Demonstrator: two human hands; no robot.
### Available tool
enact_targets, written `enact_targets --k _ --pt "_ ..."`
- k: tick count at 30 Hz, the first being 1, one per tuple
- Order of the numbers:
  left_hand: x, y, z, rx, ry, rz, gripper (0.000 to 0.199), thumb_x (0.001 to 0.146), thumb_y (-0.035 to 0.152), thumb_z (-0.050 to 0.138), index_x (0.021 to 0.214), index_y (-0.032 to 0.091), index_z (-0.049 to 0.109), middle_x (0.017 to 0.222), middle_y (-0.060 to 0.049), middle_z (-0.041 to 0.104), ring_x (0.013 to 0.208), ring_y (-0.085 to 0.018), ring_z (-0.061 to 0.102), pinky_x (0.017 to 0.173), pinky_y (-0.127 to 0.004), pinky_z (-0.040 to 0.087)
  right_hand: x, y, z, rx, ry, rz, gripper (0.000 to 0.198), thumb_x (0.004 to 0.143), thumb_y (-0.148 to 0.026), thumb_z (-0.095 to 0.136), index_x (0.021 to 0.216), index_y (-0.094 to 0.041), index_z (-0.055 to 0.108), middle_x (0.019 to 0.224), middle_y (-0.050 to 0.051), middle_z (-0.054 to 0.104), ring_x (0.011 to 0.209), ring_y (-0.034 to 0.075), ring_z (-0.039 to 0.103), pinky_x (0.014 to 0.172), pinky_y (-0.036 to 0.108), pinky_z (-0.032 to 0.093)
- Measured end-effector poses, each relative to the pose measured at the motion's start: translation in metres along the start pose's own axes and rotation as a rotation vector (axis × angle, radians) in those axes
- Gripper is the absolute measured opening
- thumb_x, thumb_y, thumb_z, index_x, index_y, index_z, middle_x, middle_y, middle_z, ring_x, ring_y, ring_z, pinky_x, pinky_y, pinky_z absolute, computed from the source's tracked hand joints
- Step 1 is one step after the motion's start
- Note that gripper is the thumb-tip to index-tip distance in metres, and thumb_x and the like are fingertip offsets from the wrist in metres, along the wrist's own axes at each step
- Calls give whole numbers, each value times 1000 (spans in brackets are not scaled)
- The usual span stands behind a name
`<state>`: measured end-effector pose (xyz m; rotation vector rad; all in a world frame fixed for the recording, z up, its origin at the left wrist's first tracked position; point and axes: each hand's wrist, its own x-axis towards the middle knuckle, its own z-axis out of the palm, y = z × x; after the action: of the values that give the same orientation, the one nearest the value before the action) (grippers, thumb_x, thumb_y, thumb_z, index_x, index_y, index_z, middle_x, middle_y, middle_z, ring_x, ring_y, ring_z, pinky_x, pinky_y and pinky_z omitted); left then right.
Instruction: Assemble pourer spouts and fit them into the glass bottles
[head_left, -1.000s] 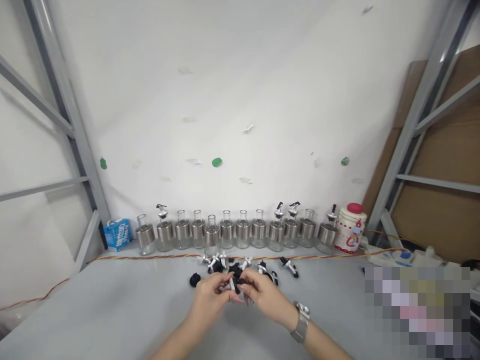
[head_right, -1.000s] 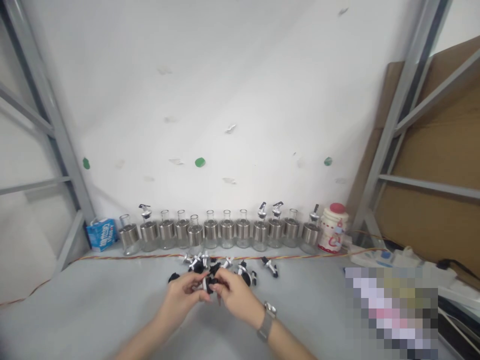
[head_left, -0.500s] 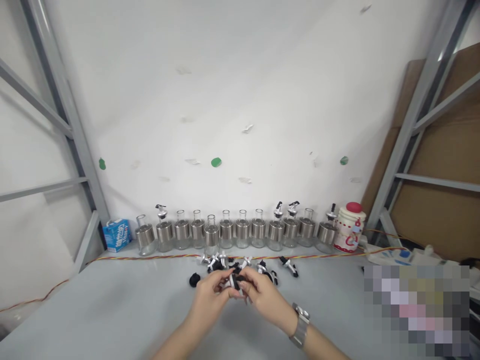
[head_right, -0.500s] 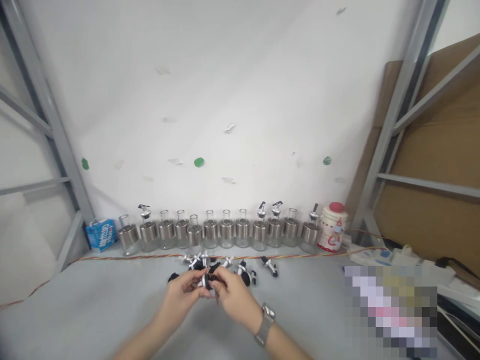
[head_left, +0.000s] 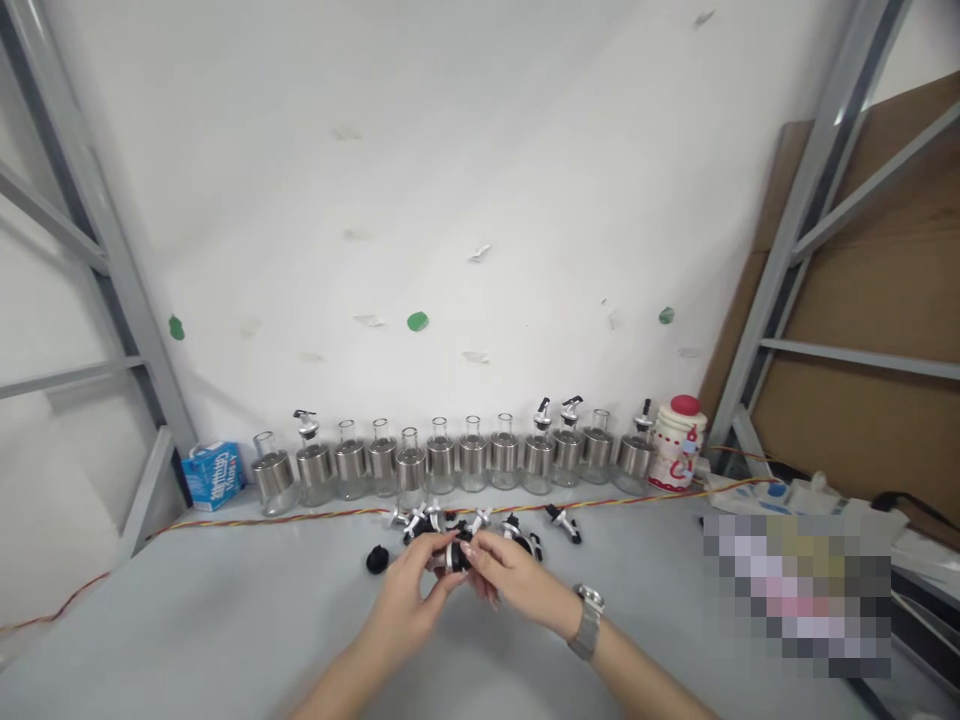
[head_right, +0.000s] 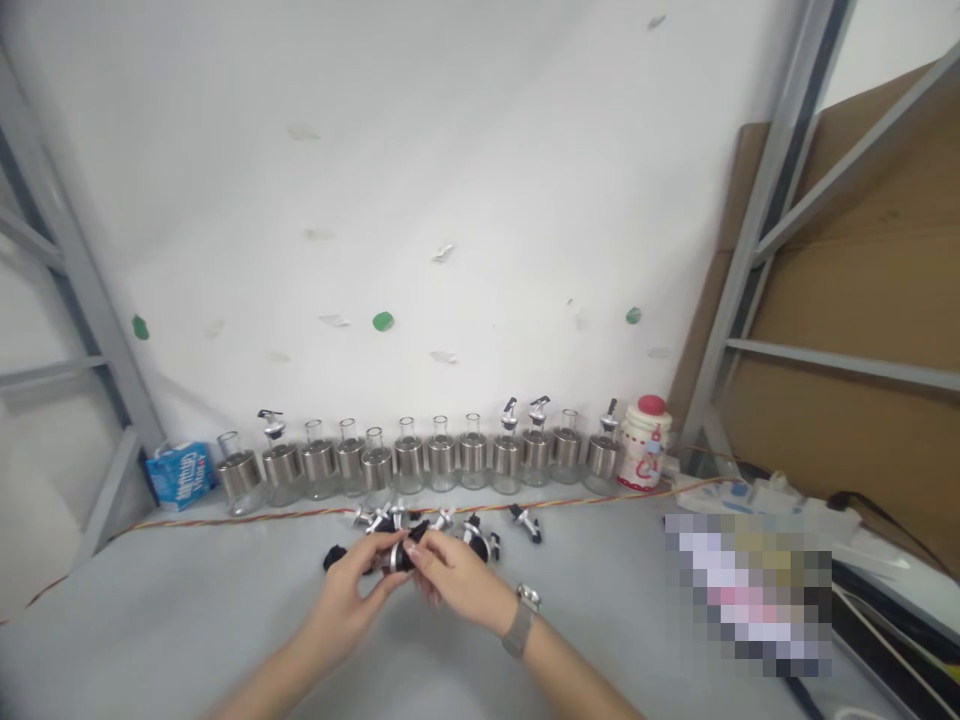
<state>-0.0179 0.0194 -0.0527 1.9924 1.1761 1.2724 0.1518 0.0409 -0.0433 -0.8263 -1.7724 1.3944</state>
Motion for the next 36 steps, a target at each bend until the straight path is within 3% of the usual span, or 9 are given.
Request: enact_targets --k 5,10,16,20,24,28,32,36 --pt "2 3 -1 -36 -32 -47 29 74 27 56 103 22 56 95 -5 64 83 -19 58 76 -29 44 -3 -1 9 -41 46 -5 34 82 -51 35 69 -21 41 48 -7 42 39 8 37 41 19 30" --pt "3 3 -1 32 6 -22 35 70 27 60 105 27 55 104 -3 62 88 -19 57 78 -30 45 -5 -4 8 -205 141 -66 27 85 -42 36 70 -21 41 53 -5 44 50 11 43 50 21 34" --pt "2 -9 -2 232 -56 146 46 76 27 55 121 27 43 111 -6 58 95 -19 57 85 -33 44 -8 -10 3 -473 153 -182 8 85 -25 41 81 -20 46 70 -1 53 65 14 49 59 24 35" --pt "1 -17 -1 341 -52 218 49 78 27 53 125 27 37 110 -6 58 100 -19 55 86 -36 44 -8 -9 2 -582 156 -214 6 85 -22 41 85 -20 45 77 1 56 71 15 50 63 24 37" --pt "-1 -16 1 321 -108 188 38 77 20 52 115 24 48 107 -7 60 98 -20 55 85 -36 45 -7 -3 -2 -863 138 -304 17 85 -35 42 83 -18 47 79 4 56 70 17 49 62 26 37" --pt "-5 -6 6 244 -196 122 35 76 12 49 109 21 52 101 -7 62 90 -18 58 81 -31 47 -7 7 -4 -1124 109 -525 36 86 -45 30 79 -16 50 74 7 57 67 19 48 60 29 36" --pt "-10 -2 14 265 -232 98 29 75 10 49 102 18 54 88 -6 64 79 -17 60 72 -28 49 -6 20 1 -1158 201 -655 45 90 -35 18 67 -17 51 60 6 55 60 17 48 57 28 34" --pt "-13 -8 17 495 -173 235 28 75 12 50 103 12 53 80 -9 64 75 -20 60 68 -32 50 -2 29 13 -1010 273 -541 46 91 -28 17 63 -17 52 56 5 56 56 15 50 56 27 34"
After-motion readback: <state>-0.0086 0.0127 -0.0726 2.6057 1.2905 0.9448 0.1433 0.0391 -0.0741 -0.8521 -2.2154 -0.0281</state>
